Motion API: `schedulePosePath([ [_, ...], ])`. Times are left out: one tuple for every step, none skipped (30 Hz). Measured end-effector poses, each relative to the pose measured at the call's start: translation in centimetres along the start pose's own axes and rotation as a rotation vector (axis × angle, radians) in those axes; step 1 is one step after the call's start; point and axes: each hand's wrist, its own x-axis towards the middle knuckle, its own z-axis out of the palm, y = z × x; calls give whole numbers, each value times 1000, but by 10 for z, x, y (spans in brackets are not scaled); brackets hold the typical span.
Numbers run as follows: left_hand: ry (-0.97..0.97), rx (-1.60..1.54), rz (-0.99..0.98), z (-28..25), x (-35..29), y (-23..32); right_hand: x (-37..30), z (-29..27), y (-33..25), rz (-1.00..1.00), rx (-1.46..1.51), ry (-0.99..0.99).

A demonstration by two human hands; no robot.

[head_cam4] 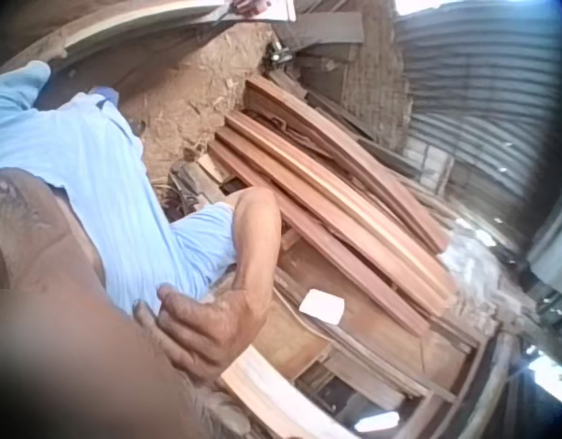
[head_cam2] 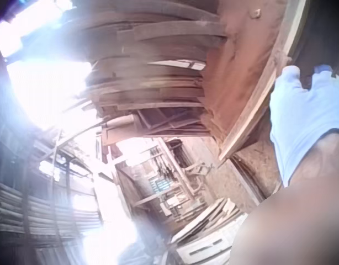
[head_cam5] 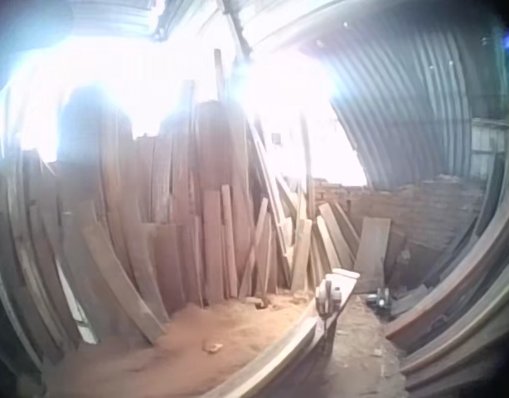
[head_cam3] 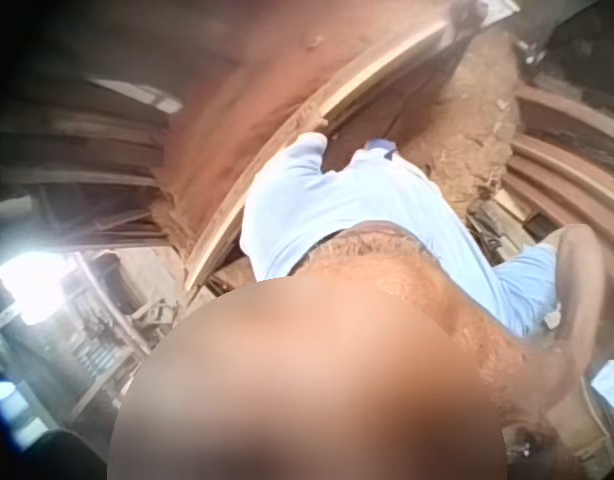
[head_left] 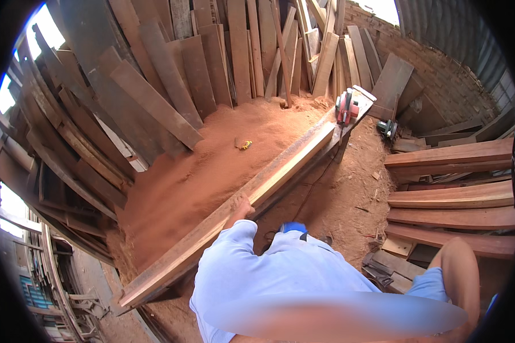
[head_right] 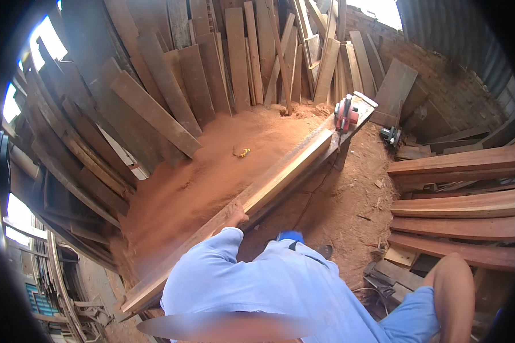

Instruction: The person sands a long wooden plank using a handheld electric sander, repeatedly moving the tool along the plank's length and flipping it to sand different sides. The person also briefly uses a metal ruler to measure the plank.

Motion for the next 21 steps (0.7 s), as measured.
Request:
schedulePosePath([
  [-20,1,-16,3,3,-1,-11,-12,9,99,45,-24],
  [-41,5,-24,8,18,-4,-22,-22,18,159,76,-44],
  [-53,8,-33,11,35,-7,-33,-33,28,213,107,-64],
  [32,53,-17,7,41,-4,-55,-45,44,222,128,-55],
  [52,28,24,-1,52,3,-78,-56,62,234,147,-43],
  [39,-10,56,-2,50,6,-88,-62,91,252,196,-51],
  [126,-43,87,9,60,-11,-103,-64,125,119,206,-33],
  [215,-73,109,12,74,-26,-118,-66,163,-21,217,-5],
  [96,-12,70,-4,65,49,-130,-59,196,100,284,47],
  [75,-14,145,-19,76,95,-145,-56,214,187,321,119],
  [44,-36,197,-31,79,134,-165,-58,242,233,286,110],
  [155,-75,290,-26,91,150,-175,-38,261,336,183,352],
  [164,-108,307,-25,106,164,-191,-13,285,438,112,599],
  [195,-153,336,-31,119,185,-209,0,311,589,118,761],
  [209,-164,324,-28,123,198,-226,18,337,741,166,933],
  [216,-175,350,-31,135,233,-266,8,371,863,358,768],
  [236,-196,362,-43,144,265,-296,21,401,1022,340,767],
  [223,-163,376,-53,153,293,-328,47,431,1186,329,758],
  [191,-130,379,-54,155,314,-365,72,452,1391,338,675],
  [173,-98,386,-60,163,339,-398,88,473,1583,333,589],
  [191,-112,400,-60,177,351,-416,104,490,1642,104,372],
])
